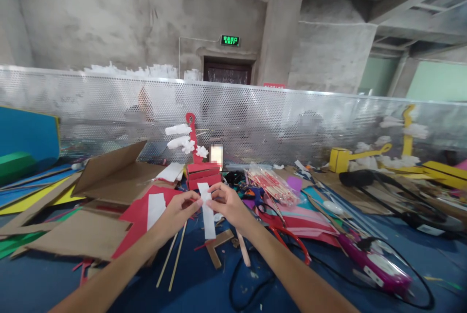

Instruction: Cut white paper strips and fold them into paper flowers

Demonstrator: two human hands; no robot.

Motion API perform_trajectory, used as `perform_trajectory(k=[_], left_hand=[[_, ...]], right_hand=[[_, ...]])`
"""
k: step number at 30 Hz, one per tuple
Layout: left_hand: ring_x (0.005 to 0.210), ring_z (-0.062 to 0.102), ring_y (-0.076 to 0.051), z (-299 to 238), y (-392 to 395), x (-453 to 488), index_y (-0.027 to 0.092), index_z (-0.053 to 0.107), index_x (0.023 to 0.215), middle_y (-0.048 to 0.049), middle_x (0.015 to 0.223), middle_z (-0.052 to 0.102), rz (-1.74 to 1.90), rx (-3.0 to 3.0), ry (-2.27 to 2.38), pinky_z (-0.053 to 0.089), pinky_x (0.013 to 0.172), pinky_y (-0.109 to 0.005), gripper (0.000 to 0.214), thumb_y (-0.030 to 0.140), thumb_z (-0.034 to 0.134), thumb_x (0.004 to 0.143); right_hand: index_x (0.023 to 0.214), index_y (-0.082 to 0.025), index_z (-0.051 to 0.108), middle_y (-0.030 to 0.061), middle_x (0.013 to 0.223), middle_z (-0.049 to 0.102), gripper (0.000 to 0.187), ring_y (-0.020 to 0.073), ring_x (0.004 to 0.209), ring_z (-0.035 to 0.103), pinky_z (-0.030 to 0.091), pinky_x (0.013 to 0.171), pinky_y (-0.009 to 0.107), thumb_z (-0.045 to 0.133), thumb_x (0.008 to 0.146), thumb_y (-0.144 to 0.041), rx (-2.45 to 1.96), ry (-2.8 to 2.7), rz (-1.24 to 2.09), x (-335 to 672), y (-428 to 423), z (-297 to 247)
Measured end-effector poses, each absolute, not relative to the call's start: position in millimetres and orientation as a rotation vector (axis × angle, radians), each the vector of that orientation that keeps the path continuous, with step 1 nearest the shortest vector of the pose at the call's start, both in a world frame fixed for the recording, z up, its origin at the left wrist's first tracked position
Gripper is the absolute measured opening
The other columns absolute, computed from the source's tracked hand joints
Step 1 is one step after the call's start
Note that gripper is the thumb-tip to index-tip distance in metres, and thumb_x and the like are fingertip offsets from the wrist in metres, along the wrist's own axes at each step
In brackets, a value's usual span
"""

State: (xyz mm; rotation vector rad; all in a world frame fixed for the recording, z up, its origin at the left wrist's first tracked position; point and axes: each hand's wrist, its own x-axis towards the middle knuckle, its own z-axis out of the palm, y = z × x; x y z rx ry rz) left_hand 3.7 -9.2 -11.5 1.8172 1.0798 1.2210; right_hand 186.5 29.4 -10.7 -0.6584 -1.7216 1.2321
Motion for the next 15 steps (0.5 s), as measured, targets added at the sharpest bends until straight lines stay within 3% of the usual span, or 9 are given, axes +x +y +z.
perform_trajectory(k=[15], left_hand=[[0.067,0.056,-0.015,-16.3,-8.1,5.8,0.017,0.053,0.079,0.0008,0.069,0.056,1.183,1.757,0.964,0.045,0.064,-0.025,0.023,0.04,0.056,0.082]], right_hand=[[0.085,-0.016,0.059,0.001,0.078,0.058,0.025,0.0116,0.066,0.055,0.046,0.06,0.023,0.068,0.074,-0.036,-0.685,-1.856,1.108,187.6,28.7,-9.2]])
